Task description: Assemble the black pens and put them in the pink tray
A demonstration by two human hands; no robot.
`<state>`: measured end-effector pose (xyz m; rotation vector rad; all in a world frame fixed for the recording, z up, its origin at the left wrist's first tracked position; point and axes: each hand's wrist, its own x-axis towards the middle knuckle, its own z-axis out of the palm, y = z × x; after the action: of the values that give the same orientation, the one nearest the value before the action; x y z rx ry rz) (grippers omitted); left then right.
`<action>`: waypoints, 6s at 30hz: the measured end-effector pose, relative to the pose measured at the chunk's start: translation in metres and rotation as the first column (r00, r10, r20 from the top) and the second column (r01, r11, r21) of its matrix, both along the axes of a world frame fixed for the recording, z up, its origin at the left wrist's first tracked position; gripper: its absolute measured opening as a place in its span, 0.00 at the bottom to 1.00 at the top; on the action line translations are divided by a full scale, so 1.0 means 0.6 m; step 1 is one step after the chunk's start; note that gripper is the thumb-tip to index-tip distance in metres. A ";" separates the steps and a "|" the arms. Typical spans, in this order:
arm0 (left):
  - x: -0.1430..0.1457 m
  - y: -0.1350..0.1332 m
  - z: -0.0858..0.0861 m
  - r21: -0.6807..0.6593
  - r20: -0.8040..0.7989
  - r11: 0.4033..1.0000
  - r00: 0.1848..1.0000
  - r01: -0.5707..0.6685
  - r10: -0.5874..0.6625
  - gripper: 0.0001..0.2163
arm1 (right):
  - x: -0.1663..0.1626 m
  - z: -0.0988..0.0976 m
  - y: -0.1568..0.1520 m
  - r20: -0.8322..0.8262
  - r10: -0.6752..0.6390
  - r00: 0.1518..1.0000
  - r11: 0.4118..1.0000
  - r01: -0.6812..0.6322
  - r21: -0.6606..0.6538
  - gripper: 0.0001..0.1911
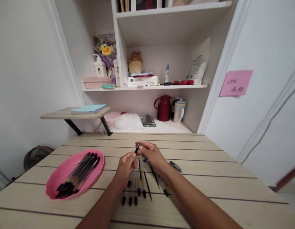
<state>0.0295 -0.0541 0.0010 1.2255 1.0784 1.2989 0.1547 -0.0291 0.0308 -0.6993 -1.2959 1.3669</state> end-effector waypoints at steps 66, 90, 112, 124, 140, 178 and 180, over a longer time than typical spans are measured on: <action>0.007 -0.017 0.003 -0.087 0.463 0.876 0.798 0.475 -0.387 0.10 | 0.017 0.004 0.000 -0.214 0.274 0.938 0.957 -0.289 -0.040 0.12; 0.023 -0.016 0.001 0.009 0.159 0.998 0.985 0.063 -0.063 0.10 | 0.006 0.016 -0.008 0.039 -0.133 0.990 0.990 0.130 0.061 0.10; 0.021 -0.024 0.008 -0.033 0.414 0.955 0.874 0.296 -0.257 0.10 | 0.005 0.041 -0.032 0.022 0.048 0.999 0.998 -0.049 0.043 0.13; 0.021 -0.024 0.008 -0.039 0.378 0.956 0.890 0.290 -0.254 0.09 | 0.018 0.049 -0.024 0.019 0.032 0.999 0.999 -0.031 -0.014 0.11; 0.024 -0.024 0.008 -0.047 0.346 0.955 0.902 0.292 -0.258 0.11 | 0.029 0.043 -0.016 0.108 0.066 0.992 0.997 -0.068 0.020 0.12; 0.020 -0.020 0.005 -0.056 0.360 0.951 0.895 0.304 -0.264 0.09 | 0.018 0.025 -0.011 -0.024 0.039 0.999 0.998 -0.040 -0.044 0.11; 0.021 -0.020 0.004 -0.059 0.361 0.952 0.895 0.301 -0.261 0.09 | 0.019 0.026 -0.012 -0.019 0.074 0.997 0.996 -0.074 -0.050 0.10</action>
<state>0.0420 -0.0662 0.0035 0.9755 0.6791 1.1578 0.1662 -0.0366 0.0467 -0.6785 -1.2882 1.4673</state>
